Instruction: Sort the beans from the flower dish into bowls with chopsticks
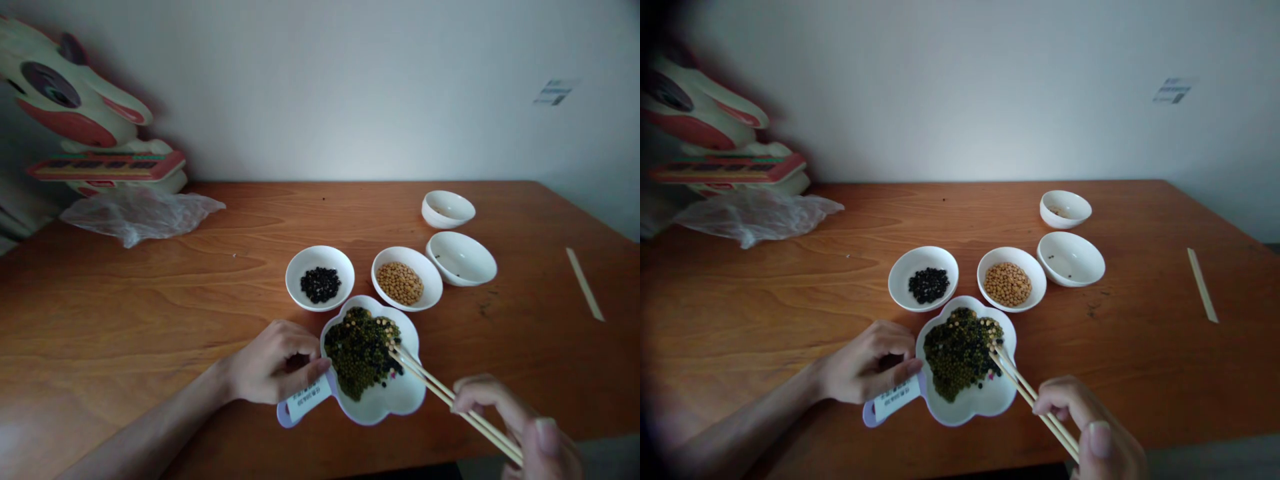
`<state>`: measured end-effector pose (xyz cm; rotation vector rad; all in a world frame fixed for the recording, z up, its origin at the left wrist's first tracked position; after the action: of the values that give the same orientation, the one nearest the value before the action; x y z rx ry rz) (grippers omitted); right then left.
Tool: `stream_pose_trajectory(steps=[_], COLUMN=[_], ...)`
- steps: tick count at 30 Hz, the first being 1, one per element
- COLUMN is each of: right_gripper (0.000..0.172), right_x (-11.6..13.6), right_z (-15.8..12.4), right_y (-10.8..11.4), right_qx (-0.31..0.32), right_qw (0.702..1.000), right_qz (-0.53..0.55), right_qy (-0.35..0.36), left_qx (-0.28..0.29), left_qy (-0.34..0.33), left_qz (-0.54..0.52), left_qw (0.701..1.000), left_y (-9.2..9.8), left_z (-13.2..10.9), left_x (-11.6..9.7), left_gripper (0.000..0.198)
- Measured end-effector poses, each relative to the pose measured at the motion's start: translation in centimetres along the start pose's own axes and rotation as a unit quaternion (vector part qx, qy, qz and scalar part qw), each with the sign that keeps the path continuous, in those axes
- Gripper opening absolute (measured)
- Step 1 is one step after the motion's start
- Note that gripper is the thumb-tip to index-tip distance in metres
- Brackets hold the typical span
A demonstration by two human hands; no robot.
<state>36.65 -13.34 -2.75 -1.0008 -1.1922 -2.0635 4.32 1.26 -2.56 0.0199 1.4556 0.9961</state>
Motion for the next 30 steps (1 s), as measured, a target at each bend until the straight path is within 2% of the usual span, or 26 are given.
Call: stream_pose_trajectory(steps=[5,12,17,22,24,30], right_gripper=[0.076,0.075,0.073,0.083,0.081,0.077], right_x=[-0.1,-1.1,-1.0,0.8,1.9,5.1], right_z=[-0.8,-1.0,-0.5,0.4,0.7,1.2], right_y=[-0.5,0.2,0.4,0.8,0.9,-0.4], right_qx=[0.02,0.054,0.031,0.02,0.022,0.027], right_qw=[0.999,0.997,0.998,0.999,0.999,0.992], right_qz=[-0.031,-0.035,-0.013,0.01,0.005,-0.035], right_qy=[-0.008,-0.032,-0.048,-0.043,-0.047,-0.115], left_qx=[0.005,0.006,0.005,0.001,0.001,-0.002], left_qy=[0.005,-0.001,0.004,-0.003,-0.007,-0.001], left_qz=[-0.004,-0.001,-0.002,0.004,0.003,0.004], left_qw=[1.0,1.0,1.0,1.0,1.0,1.0], left_y=[0.0,0.0,0.0,0.0,0.0,0.0], left_z=[0.0,0.0,0.0,0.0,0.0,-0.1], left_x=[0.0,0.0,0.0,0.1,0.0,0.0], left_gripper=[0.035,0.035,0.035,0.035,0.035,0.035])
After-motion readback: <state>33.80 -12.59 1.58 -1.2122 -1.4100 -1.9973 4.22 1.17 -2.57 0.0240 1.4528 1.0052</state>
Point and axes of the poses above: each hand's wrist, its own z-axis towards the middle knuckle, its own y-axis out of the back of the hand, x = y × z, the point moved 4 cm from there along z, towards the middle knuckle, and after that the axes turned 5 degrees about -x, right-handed, at the moved point
